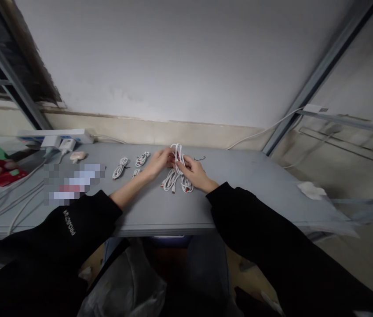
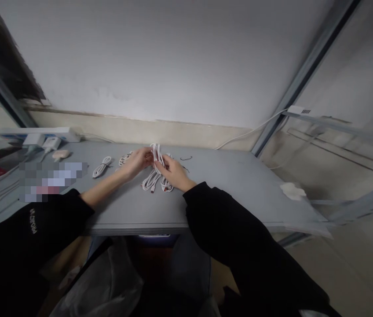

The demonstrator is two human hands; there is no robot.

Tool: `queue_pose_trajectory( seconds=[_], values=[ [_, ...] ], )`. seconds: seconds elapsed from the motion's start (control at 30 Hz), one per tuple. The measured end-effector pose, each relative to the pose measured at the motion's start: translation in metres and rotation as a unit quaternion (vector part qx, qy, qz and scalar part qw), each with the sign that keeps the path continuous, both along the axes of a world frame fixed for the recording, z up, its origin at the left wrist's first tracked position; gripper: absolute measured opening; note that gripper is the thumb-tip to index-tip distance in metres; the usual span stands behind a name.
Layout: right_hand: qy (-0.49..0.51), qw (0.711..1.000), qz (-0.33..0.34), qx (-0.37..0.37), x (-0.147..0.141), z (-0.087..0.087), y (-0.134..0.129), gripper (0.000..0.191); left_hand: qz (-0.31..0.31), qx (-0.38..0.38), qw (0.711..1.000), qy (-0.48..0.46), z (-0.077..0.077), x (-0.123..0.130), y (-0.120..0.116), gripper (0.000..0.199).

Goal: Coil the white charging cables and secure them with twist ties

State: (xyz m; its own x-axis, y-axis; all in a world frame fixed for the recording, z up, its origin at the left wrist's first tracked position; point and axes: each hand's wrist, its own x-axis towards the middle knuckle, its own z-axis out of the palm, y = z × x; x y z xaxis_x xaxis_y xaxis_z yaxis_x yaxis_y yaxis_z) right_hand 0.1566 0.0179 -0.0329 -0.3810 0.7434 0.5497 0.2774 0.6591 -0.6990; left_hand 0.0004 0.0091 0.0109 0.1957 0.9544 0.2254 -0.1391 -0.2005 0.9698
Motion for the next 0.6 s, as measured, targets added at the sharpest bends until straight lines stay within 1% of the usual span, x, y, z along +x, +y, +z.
queue_pose_trajectory(
  seconds=[0.07, 0.13, 0.2, 0.27, 0.33, 0.43, 0.5, 0.6],
  values=[
    [-0.012, 0.999, -0.040, 0.028, -0.001, -0.001, 0.001, 0.034, 0.004, 0.021, 1.000, -0.006, -0.004, 0.005, -0.002, 0.027],
    [-0.025, 0.996, -0.065, 0.054, -0.002, -0.001, 0.001, 0.032, 0.024, 0.057, 0.998, 0.028, -0.007, 0.009, -0.004, 0.025],
    [-0.035, 0.995, -0.070, 0.069, -0.002, 0.000, 0.000, 0.031, 0.060, 0.097, 0.990, 0.077, -0.010, 0.011, -0.006, 0.023],
    [-0.037, 0.994, -0.072, 0.079, -0.003, 0.001, -0.002, 0.032, 0.101, 0.143, 0.978, 0.115, -0.012, 0.013, -0.007, 0.025],
    [-0.031, 0.992, -0.073, 0.095, -0.002, 0.003, -0.005, 0.031, 0.136, 0.195, 0.962, 0.133, -0.013, 0.014, -0.006, 0.025],
    [0.012, 0.990, -0.079, 0.113, -0.002, 0.004, -0.008, 0.031, 0.168, 0.255, 0.942, 0.141, -0.015, 0.014, -0.005, 0.016],
    [0.056, 0.988, -0.086, 0.115, -0.001, 0.003, -0.007, 0.031, 0.163, 0.268, 0.937, 0.157, -0.015, 0.013, -0.005, 0.014],
    [0.114, 0.982, -0.088, 0.122, -0.001, 0.001, -0.005, 0.033, 0.109, 0.264, 0.935, 0.211, -0.017, 0.012, -0.006, 0.015]
  ],
)
